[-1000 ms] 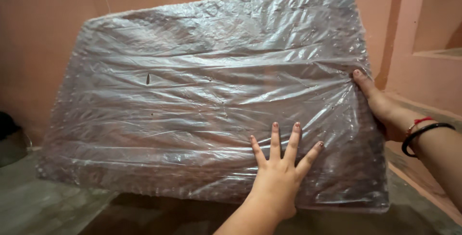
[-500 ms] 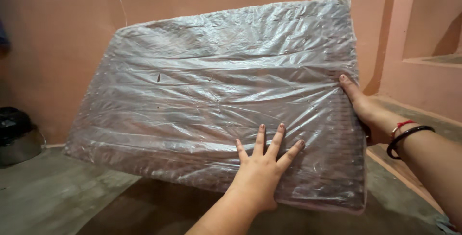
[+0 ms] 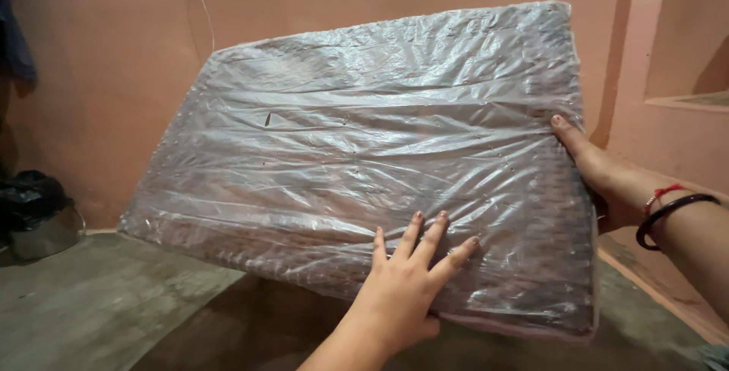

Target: The person attaches small black caps to the four legs of a brown plastic two-tier stand, then places a plastic-wrapped cushion on the top tier and adjusts it.

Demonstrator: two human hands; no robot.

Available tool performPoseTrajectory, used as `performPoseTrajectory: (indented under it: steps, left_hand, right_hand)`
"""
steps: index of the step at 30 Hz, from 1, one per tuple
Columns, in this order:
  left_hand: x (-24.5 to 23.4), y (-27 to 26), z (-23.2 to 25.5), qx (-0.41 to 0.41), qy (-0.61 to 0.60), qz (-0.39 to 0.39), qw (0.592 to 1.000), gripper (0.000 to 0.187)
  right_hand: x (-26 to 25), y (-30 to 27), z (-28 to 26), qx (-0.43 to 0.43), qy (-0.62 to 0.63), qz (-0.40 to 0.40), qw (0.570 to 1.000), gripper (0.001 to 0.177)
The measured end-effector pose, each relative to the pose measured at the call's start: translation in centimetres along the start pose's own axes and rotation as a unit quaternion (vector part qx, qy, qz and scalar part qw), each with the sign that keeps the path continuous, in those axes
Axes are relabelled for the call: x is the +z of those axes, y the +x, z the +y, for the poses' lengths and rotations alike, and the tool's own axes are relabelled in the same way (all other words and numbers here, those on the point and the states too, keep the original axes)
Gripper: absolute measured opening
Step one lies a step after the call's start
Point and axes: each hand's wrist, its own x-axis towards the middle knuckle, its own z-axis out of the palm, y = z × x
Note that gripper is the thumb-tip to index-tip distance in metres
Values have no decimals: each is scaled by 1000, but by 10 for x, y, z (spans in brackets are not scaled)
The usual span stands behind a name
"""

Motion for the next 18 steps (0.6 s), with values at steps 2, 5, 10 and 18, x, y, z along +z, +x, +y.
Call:
performPoseTrajectory:
  steps: [2, 5, 10, 18]
  left_hand:
    - [12, -3, -4, 3, -3, 35, 999, 120]
    - [34, -6, -3, 6, 52, 94, 994, 112]
    - [64, -3, -4, 13, 131, 188, 973, 91]
    - [100, -10, -12, 35, 195, 311, 929, 66]
  right_hand:
    - [0, 0, 0, 15, 12, 1, 1000, 118]
    - [2, 3, 2, 18, 20, 8, 1000, 118]
    - [3, 5, 3, 23, 28, 14, 999, 119]
    - [4, 0, 1, 7, 30, 39, 999, 116]
